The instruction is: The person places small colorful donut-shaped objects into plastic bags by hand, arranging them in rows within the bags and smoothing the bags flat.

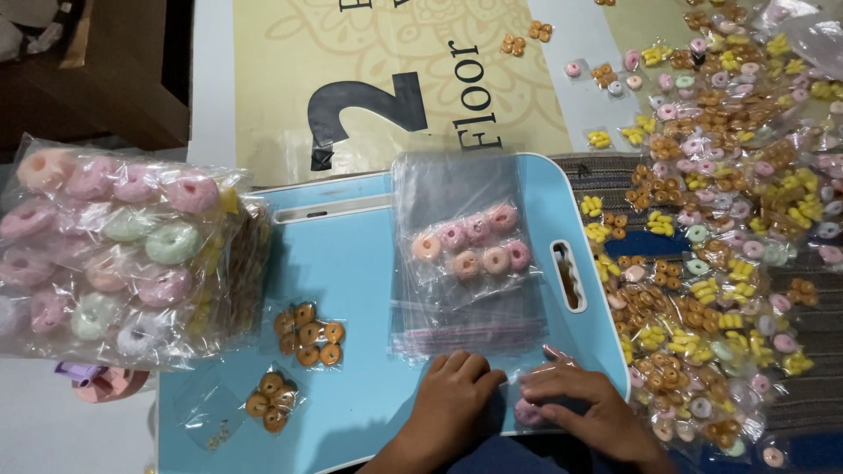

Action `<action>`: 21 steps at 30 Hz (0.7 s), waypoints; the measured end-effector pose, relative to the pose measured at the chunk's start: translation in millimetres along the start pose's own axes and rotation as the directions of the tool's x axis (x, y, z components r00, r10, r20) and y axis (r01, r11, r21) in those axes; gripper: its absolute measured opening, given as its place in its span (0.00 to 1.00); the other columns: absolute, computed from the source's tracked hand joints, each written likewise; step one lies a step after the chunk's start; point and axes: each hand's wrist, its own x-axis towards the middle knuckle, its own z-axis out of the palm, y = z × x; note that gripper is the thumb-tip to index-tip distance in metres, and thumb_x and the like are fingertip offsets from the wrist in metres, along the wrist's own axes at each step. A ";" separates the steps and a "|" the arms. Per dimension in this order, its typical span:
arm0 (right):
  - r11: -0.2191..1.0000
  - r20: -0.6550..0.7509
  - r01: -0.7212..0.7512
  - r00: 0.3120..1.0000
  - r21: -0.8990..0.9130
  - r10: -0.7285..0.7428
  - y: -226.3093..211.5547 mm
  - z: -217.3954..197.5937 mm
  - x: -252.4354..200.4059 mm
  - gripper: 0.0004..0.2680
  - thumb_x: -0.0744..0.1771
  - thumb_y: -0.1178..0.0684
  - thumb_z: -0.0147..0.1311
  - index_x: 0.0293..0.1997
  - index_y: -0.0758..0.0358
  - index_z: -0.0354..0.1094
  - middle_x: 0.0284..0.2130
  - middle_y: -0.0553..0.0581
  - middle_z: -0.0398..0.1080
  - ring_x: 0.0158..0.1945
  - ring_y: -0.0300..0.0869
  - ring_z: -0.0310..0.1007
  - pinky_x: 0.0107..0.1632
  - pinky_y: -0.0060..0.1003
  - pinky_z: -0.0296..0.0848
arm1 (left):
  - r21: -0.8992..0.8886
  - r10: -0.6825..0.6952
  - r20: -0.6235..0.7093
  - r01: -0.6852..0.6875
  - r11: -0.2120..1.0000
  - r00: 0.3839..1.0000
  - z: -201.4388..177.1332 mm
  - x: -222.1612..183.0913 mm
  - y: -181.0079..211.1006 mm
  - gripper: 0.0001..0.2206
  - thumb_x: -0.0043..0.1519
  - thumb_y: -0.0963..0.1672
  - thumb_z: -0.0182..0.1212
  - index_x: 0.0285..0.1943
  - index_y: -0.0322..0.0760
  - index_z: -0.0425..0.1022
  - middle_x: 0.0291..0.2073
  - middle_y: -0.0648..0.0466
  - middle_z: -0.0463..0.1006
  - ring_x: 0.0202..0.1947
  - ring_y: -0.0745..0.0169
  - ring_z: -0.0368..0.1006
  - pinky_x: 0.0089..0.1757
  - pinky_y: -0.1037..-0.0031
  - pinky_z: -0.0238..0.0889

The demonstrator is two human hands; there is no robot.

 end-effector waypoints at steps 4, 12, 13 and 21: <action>0.992 -0.049 -0.086 0.995 -0.091 0.082 -0.2 -7.7 -3.9 0.09 0.59 0.60 0.67 0.40 0.61 0.85 0.39 0.54 0.88 0.59 0.47 0.78 0.75 0.53 0.46 | -0.046 -0.026 0.014 0.026 0.999 1.000 -7.0 -1.3 -0.6 0.15 0.54 0.42 0.64 0.51 0.38 0.78 0.37 0.51 0.72 0.39 0.53 0.70 0.43 0.65 0.61; 0.952 0.141 -0.265 0.959 0.153 0.245 3.9 16.7 -2.2 0.06 0.63 0.64 0.59 0.38 0.67 0.82 0.34 0.55 0.83 0.32 0.39 0.79 0.38 0.33 0.78 | -0.071 -0.028 -0.228 0.012 0.997 0.973 -17.2 3.8 8.2 0.08 0.55 0.41 0.67 0.42 0.39 0.79 0.29 0.56 0.70 0.25 0.62 0.67 0.28 0.69 0.62; 0.933 0.032 -0.350 0.937 0.085 0.349 24.5 21.7 -7.1 0.07 0.64 0.60 0.59 0.42 0.64 0.84 0.35 0.52 0.83 0.35 0.38 0.80 0.41 0.31 0.77 | -0.046 -0.001 -0.286 -0.013 0.999 0.958 -17.4 4.6 8.7 0.07 0.54 0.41 0.68 0.40 0.39 0.79 0.27 0.56 0.69 0.23 0.64 0.66 0.26 0.71 0.60; 0.581 -0.201 -0.169 0.832 0.796 0.518 18.9 53.3 7.6 0.24 0.67 0.67 0.41 0.75 0.66 0.51 0.63 0.72 0.66 0.51 0.51 0.73 0.48 0.42 0.76 | 0.033 0.132 -0.389 -0.129 0.991 0.912 -14.6 2.6 9.0 0.06 0.56 0.41 0.67 0.41 0.41 0.80 0.28 0.58 0.69 0.24 0.66 0.61 0.28 0.74 0.54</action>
